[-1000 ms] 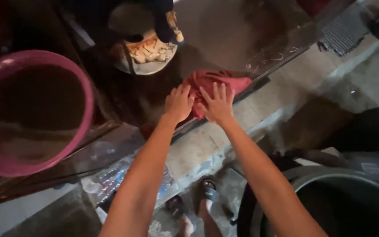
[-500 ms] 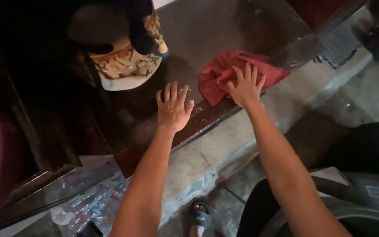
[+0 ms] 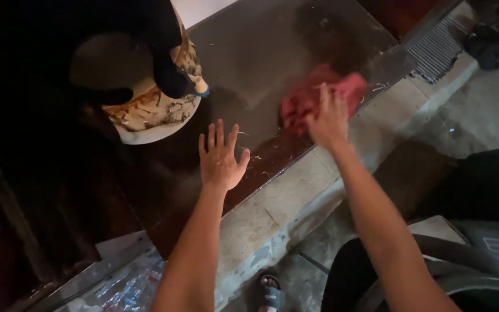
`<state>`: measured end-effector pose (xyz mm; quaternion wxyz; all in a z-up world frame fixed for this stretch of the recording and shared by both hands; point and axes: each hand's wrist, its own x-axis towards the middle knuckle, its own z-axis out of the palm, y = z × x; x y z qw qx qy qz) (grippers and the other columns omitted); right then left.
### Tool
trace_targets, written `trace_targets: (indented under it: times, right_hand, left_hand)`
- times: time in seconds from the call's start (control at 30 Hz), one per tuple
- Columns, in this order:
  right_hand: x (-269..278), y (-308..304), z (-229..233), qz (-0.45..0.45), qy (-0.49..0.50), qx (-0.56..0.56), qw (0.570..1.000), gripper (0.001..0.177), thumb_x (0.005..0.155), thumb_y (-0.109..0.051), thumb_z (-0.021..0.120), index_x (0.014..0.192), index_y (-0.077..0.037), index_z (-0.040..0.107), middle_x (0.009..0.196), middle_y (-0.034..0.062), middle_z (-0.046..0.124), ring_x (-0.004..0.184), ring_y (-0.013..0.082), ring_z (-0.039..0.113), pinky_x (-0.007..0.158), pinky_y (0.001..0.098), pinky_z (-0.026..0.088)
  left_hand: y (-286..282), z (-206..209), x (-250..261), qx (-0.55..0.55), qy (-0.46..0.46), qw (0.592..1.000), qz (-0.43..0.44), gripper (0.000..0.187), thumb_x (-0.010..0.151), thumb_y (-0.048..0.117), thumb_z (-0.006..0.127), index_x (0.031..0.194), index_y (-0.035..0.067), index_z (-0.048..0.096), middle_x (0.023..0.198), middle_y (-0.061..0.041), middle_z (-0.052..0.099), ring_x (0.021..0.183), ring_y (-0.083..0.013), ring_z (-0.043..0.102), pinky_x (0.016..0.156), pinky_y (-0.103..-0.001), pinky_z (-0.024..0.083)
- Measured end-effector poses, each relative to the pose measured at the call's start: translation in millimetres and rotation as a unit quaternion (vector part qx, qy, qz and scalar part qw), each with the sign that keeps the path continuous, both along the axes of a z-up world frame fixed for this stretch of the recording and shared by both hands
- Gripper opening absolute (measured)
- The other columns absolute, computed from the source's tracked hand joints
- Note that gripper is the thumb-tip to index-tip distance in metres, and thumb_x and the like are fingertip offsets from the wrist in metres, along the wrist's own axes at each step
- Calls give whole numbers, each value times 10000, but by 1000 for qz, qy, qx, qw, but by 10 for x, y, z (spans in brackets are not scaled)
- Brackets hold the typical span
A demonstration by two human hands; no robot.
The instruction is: Perform various cleaning and organizing tasks including wiping surfaces, sweeping the floor, and moving containers.
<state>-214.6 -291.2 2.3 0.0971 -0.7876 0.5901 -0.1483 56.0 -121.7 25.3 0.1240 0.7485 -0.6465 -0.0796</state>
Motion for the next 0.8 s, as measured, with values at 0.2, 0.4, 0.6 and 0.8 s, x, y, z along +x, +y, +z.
trace_targets:
  times: [0.2, 0.4, 0.6, 0.8]
  right_hand:
    - [177, -726, -253, -70, 111, 30, 991, 782, 980, -471, 453, 1650, -149, 211, 1718, 162, 132, 1563, 459, 77, 1240, 606, 18]
    - [900, -185, 144, 120, 145, -15, 982, 852, 896, -661, 483, 1608, -231, 298, 1685, 155, 165, 1520, 455, 94, 1212, 598, 47]
    - [826, 35, 33, 300, 25, -61, 951, 557, 964, -491, 538, 1461, -240, 542, 1651, 142, 414, 1539, 418, 341, 1298, 547, 215]
    - [791, -690, -513, 72, 35, -101, 992, 674, 1027, -407, 511, 1582, -47, 383, 1656, 225, 333, 1514, 487, 234, 1211, 632, 125]
  left_hand:
    - [-125, 202, 131, 77, 29, 996, -18, 682, 964, 540, 555, 1567, 258, 412, 1699, -149, 269, 1554, -326, 234, 1254, -516, 219]
    - [-196, -14, 146, -54, -18, 998, -38, 893, 886, 541, 638, 1590, 127, 275, 1670, -199, 197, 1550, -370, 154, 1211, -594, 127]
    - [-224, -10, 202, -17, -29, 999, -22, 1023, 862, 567, 640, 1622, 68, 171, 1674, -242, 130, 1558, -369, 115, 1244, -569, 93]
    - [-219, -165, 191, -27, -43, 999, -7, 908, 929, 542, 577, 1613, 68, 215, 1673, -225, 156, 1561, -366, 132, 1251, -559, 92]
